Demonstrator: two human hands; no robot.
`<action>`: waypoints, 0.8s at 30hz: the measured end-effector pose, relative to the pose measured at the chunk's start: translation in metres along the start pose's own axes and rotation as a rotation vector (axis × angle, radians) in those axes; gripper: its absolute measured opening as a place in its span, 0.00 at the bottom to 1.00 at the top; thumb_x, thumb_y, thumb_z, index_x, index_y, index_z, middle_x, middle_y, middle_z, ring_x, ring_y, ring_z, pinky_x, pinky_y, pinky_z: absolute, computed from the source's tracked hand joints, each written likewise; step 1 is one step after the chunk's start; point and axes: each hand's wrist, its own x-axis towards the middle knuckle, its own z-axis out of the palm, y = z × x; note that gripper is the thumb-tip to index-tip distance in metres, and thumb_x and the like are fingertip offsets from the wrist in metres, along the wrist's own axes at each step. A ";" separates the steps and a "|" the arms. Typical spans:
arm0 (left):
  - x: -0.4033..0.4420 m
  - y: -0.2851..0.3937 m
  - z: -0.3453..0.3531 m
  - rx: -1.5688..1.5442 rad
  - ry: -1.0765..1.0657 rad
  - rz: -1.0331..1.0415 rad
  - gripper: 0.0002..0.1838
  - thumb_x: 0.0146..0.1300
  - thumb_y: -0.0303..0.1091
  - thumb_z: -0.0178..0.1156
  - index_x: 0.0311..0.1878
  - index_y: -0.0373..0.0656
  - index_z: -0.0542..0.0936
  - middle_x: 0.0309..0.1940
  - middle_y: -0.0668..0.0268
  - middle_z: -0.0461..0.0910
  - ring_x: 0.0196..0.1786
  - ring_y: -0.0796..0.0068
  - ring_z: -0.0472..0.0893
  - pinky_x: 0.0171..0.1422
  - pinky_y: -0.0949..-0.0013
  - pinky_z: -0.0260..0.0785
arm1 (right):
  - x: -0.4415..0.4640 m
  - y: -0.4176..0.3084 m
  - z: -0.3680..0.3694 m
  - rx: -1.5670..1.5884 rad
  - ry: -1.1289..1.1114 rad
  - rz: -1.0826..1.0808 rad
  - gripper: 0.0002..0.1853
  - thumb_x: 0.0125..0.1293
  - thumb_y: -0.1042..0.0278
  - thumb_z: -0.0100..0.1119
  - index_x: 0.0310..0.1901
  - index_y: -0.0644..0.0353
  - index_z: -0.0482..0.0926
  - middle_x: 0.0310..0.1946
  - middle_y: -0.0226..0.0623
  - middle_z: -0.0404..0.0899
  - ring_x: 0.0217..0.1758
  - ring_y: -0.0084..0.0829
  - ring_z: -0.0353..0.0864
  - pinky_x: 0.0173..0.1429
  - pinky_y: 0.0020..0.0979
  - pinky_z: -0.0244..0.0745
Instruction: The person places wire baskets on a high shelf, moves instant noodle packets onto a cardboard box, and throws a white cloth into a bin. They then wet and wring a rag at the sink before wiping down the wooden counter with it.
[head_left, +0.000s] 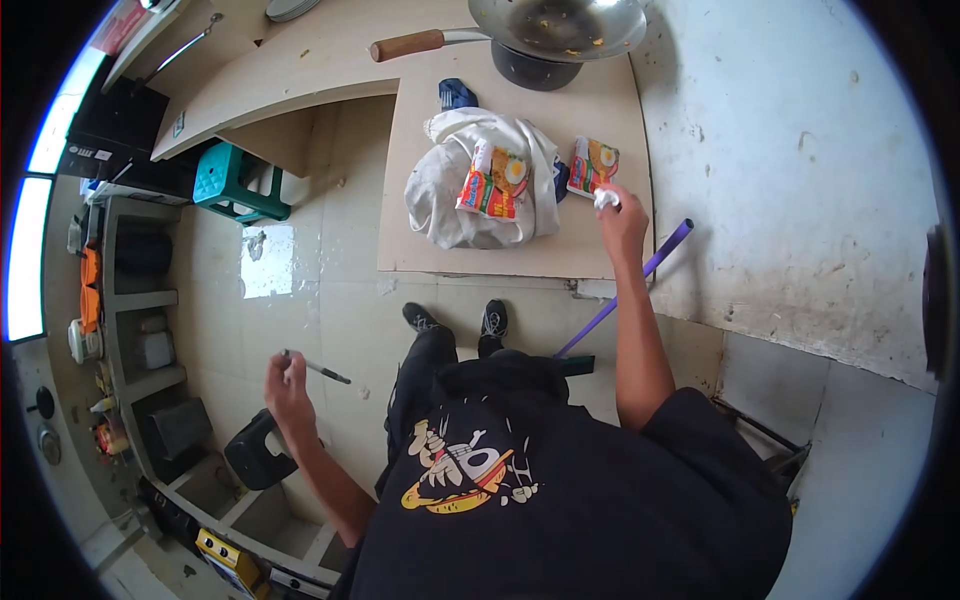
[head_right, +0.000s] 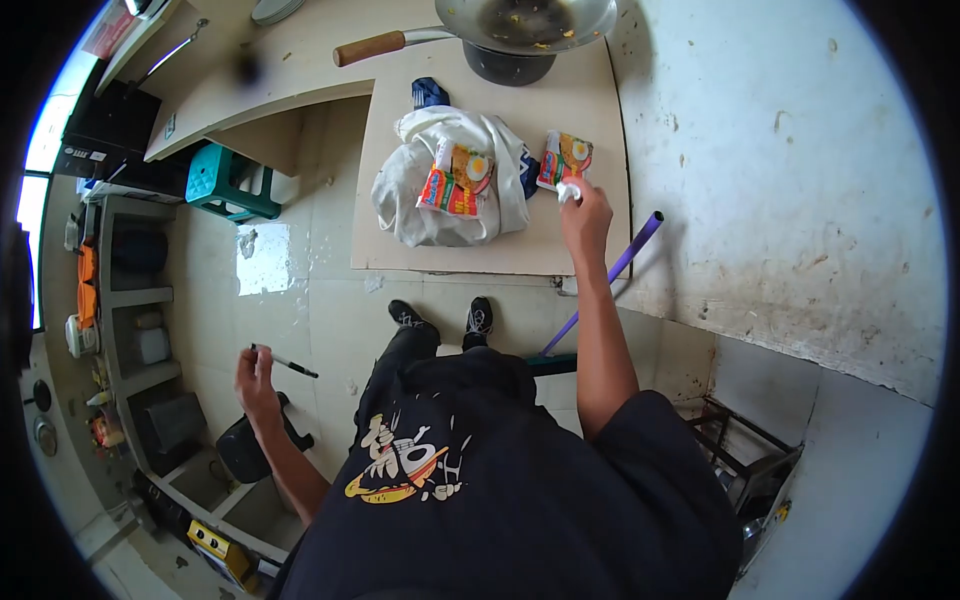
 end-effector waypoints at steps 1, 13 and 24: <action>-0.003 -0.010 -0.005 -0.054 0.020 -0.002 0.08 0.66 0.25 0.60 0.45 0.31 0.76 0.42 0.61 0.78 0.47 0.75 0.78 0.52 0.71 0.71 | 0.001 -0.018 -0.003 0.095 -0.006 0.009 0.18 0.59 0.80 0.52 0.51 0.57 0.81 0.35 0.44 0.78 0.36 0.38 0.81 0.42 0.35 0.75; -0.005 0.089 0.069 0.120 -0.412 0.474 0.09 0.50 0.23 0.70 0.34 0.38 0.81 0.52 0.56 0.79 0.51 0.56 0.81 0.53 0.60 0.74 | -0.143 -0.214 0.081 0.588 -0.822 -0.291 0.13 0.62 0.69 0.64 0.46 0.63 0.75 0.29 0.37 0.77 0.34 0.31 0.79 0.42 0.32 0.74; 0.038 -0.023 -0.063 0.230 -0.158 0.312 0.07 0.52 0.18 0.65 0.34 0.33 0.79 0.48 0.57 0.80 0.45 0.58 0.82 0.48 0.64 0.74 | -0.010 -0.091 0.164 -0.175 -0.129 0.086 0.57 0.45 0.37 0.68 0.72 0.61 0.54 0.65 0.69 0.53 0.69 0.63 0.58 0.70 0.47 0.59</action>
